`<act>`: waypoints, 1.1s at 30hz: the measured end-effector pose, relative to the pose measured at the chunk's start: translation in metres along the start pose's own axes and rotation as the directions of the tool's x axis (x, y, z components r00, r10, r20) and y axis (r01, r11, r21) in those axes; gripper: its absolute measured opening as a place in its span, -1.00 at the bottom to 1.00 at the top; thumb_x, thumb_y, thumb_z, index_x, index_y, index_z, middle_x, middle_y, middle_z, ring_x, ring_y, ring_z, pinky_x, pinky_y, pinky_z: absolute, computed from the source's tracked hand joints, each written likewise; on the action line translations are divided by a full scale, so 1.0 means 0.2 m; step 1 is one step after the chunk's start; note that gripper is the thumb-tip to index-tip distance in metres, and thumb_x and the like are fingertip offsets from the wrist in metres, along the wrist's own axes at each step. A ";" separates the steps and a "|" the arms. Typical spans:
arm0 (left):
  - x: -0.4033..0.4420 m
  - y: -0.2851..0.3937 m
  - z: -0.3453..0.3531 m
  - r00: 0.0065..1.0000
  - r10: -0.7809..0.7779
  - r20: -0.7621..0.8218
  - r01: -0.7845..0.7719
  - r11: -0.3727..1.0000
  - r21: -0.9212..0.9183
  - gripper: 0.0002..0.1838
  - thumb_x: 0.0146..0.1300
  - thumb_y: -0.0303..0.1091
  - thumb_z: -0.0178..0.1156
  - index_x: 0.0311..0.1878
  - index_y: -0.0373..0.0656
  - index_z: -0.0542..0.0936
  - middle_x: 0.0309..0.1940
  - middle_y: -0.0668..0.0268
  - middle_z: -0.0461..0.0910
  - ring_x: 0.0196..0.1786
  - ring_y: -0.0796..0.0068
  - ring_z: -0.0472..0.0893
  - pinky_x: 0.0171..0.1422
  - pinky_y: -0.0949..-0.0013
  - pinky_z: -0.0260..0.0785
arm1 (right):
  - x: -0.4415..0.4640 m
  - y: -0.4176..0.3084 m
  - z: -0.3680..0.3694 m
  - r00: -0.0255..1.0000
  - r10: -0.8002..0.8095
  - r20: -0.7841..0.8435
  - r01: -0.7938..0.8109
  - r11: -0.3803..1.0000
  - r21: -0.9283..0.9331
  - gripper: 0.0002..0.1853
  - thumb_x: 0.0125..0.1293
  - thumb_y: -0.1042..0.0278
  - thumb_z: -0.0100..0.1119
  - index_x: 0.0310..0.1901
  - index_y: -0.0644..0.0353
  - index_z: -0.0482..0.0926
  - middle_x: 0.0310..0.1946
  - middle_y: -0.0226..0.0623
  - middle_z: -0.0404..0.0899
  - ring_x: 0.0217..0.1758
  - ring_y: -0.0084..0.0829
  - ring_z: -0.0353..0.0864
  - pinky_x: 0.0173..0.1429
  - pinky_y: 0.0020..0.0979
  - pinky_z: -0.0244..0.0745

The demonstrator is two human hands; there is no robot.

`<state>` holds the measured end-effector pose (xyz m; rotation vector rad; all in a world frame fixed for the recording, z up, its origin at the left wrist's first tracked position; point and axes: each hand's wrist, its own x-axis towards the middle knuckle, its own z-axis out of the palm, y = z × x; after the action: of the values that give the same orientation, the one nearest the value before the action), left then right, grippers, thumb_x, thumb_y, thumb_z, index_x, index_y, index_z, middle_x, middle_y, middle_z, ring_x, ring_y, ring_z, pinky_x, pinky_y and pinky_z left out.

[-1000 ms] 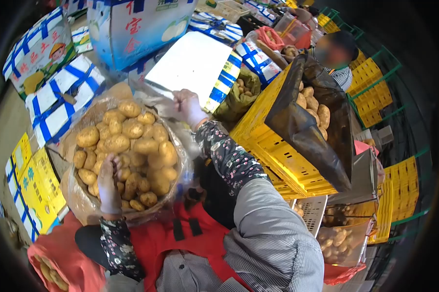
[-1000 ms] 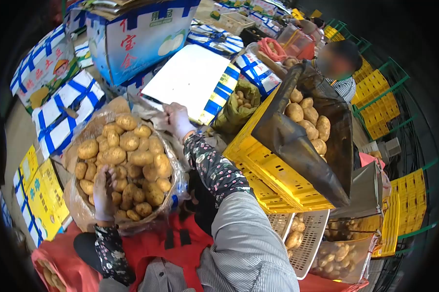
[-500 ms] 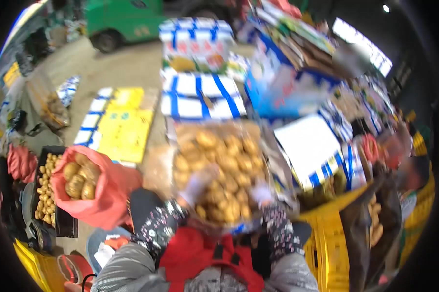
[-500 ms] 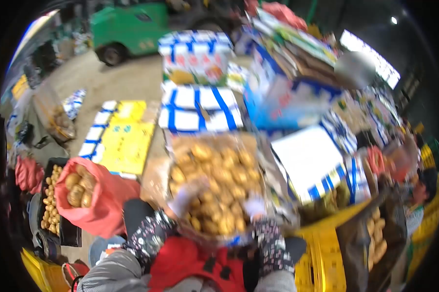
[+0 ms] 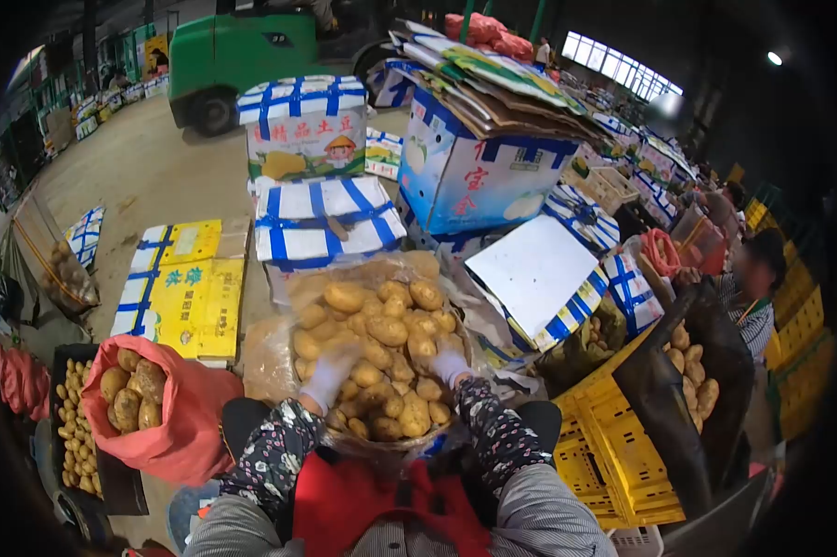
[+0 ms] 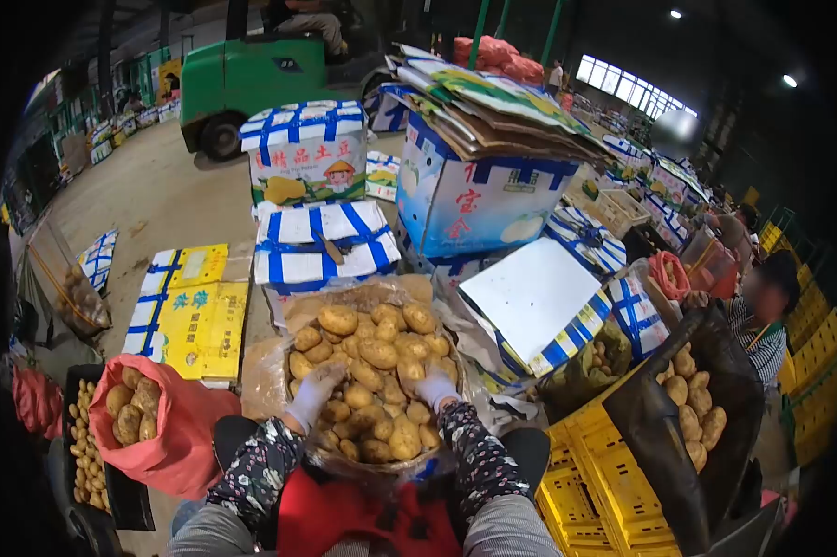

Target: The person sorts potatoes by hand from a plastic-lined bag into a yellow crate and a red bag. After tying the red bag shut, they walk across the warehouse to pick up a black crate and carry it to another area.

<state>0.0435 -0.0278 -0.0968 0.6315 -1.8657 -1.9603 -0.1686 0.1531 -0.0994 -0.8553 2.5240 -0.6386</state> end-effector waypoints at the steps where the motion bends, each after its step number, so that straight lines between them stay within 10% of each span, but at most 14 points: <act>1: 0.00 0.02 0.03 1.000 0.028 0.009 -0.028 0.999 0.021 -0.58 0.30 -0.23 0.16 0.15 -0.24 0.46 -0.20 0.48 0.55 -0.23 0.72 0.47 -0.22 0.60 0.32 | 0.01 0.02 -0.02 0.999 0.007 0.045 -0.018 0.972 0.234 -0.30 0.03 0.04 0.29 0.23 0.08 0.36 0.12 0.10 0.43 0.10 -0.03 0.49 0.15 -0.23 0.41; 3: -0.06 0.21 0.13 0.995 -0.050 0.081 0.053 0.998 -0.038 -0.49 0.28 -0.29 0.18 0.26 -0.24 0.37 -0.10 0.49 0.51 -0.16 0.72 0.46 -0.19 0.61 0.32 | -0.04 -0.01 -0.09 0.961 -0.263 0.086 0.228 0.929 0.291 -0.39 0.13 0.27 0.17 0.26 0.10 0.30 0.12 0.10 0.39 0.09 0.00 0.46 0.14 -0.22 0.40; 6: -0.13 0.32 0.22 0.940 -0.097 0.328 0.248 0.853 -0.459 -0.29 0.16 -0.42 0.23 0.38 -0.04 0.18 0.03 0.36 0.48 -0.06 0.58 0.51 -0.14 0.54 0.41 | -0.19 -0.14 -0.15 0.513 -0.851 -0.115 0.814 0.524 -0.252 -0.37 0.23 0.41 0.05 0.34 0.29 0.13 0.22 0.12 0.29 0.16 0.00 0.41 0.23 -0.20 0.33; 10: -0.13 0.38 0.26 0.940 -0.051 0.336 0.218 0.849 -0.481 -0.27 0.05 -0.45 0.30 0.32 -0.08 0.24 0.02 0.36 0.52 -0.04 0.55 0.55 -0.12 0.50 0.47 | -0.21 -0.24 -0.17 0.791 -0.606 -0.083 0.608 0.794 0.004 -0.28 0.26 0.23 0.13 0.38 0.26 0.06 0.22 0.09 0.30 0.25 -0.03 0.34 0.30 -0.23 0.27; 12: -0.09 0.32 0.27 0.967 -0.017 0.256 0.124 0.905 -0.407 -0.26 0.03 -0.51 0.29 0.32 -0.11 0.25 0.01 0.35 0.52 -0.06 0.55 0.56 -0.13 0.50 0.46 | -0.32 -0.41 -0.20 0.915 -0.357 -0.185 0.402 0.786 0.470 -0.20 0.21 0.11 0.21 0.37 0.27 0.07 0.21 0.11 0.30 0.24 0.00 0.34 0.31 -0.22 0.26; 16: -0.12 0.29 0.28 0.956 -0.058 0.288 0.128 0.964 -0.234 -0.25 0.02 -0.64 0.24 0.34 -0.17 0.23 0.00 0.34 0.51 -0.09 0.55 0.55 -0.12 0.51 0.45 | -0.34 -0.50 -0.08 0.733 -0.473 -0.488 0.574 0.815 0.073 -0.22 0.14 0.00 0.28 0.27 0.32 0.23 0.12 0.12 0.37 0.17 0.02 0.40 0.29 -0.21 0.28; 19: -0.14 0.35 0.29 0.971 -0.028 0.239 0.077 0.978 -0.196 -0.21 0.01 -0.71 0.21 0.36 -0.21 0.19 -0.01 0.35 0.50 -0.09 0.57 0.53 -0.10 0.51 0.44 | -0.28 -0.45 -0.10 0.869 -0.357 -0.342 0.439 0.876 0.202 -0.38 0.16 0.04 0.26 0.12 0.33 0.38 0.01 0.13 0.46 0.09 0.03 0.46 0.17 -0.19 0.37; 21: -0.14 0.40 0.28 0.951 -0.068 0.301 0.140 0.964 -0.226 -0.20 0.02 -0.71 0.21 0.38 -0.20 0.18 0.05 0.35 0.48 -0.05 0.56 0.52 -0.09 0.52 0.44 | -0.15 -0.32 -0.03 0.750 -0.507 -0.424 0.546 0.837 -0.035 -0.57 0.22 0.09 0.19 -0.10 0.34 0.50 -0.19 0.11 0.54 -0.08 0.05 0.53 -0.02 -0.20 0.46; 24: -0.11 0.35 0.27 0.950 -0.031 0.310 0.103 0.971 -0.218 -0.21 0.03 -0.71 0.20 0.38 -0.17 0.18 0.10 0.35 0.45 -0.02 0.56 0.53 -0.10 0.53 0.45 | -0.10 -0.34 -0.08 0.855 -0.309 -0.417 0.463 0.818 0.342 -0.68 0.32 0.14 0.11 -0.21 0.30 0.53 -0.33 -0.08 0.60 -0.22 -0.14 0.59 -0.15 -0.31 0.47; 27: -0.11 0.37 0.28 0.940 0.056 0.338 0.025 0.972 -0.232 -0.23 0.05 -0.68 0.19 0.37 -0.16 0.19 0.12 0.35 0.44 -0.01 0.54 0.54 -0.10 0.52 0.45 | -0.15 -0.35 -0.12 0.978 -0.001 -0.207 0.187 0.427 0.884 -0.71 0.37 0.12 0.07 -0.23 0.22 0.54 -0.36 -0.31 0.60 -0.27 -0.43 0.56 -0.20 -0.42 0.44; 33: -0.07 0.38 0.24 0.913 -0.150 0.378 0.321 0.838 -0.442 -0.37 0.08 -0.60 0.20 0.26 -0.13 0.31 -0.04 0.42 0.52 -0.09 0.58 0.56 -0.21 0.58 0.42 | -0.28 -0.43 -0.24 0.910 -0.341 -0.235 0.379 0.457 0.805 -0.70 0.22 0.30 0.24 -0.02 0.14 0.57 0.06 -0.29 0.47 0.12 -0.45 0.43 0.15 -0.47 0.34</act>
<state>0.0261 0.0159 -0.0185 0.4051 -1.3799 -2.7230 -0.1112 0.1430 -0.0026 -0.9585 1.6363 -1.8327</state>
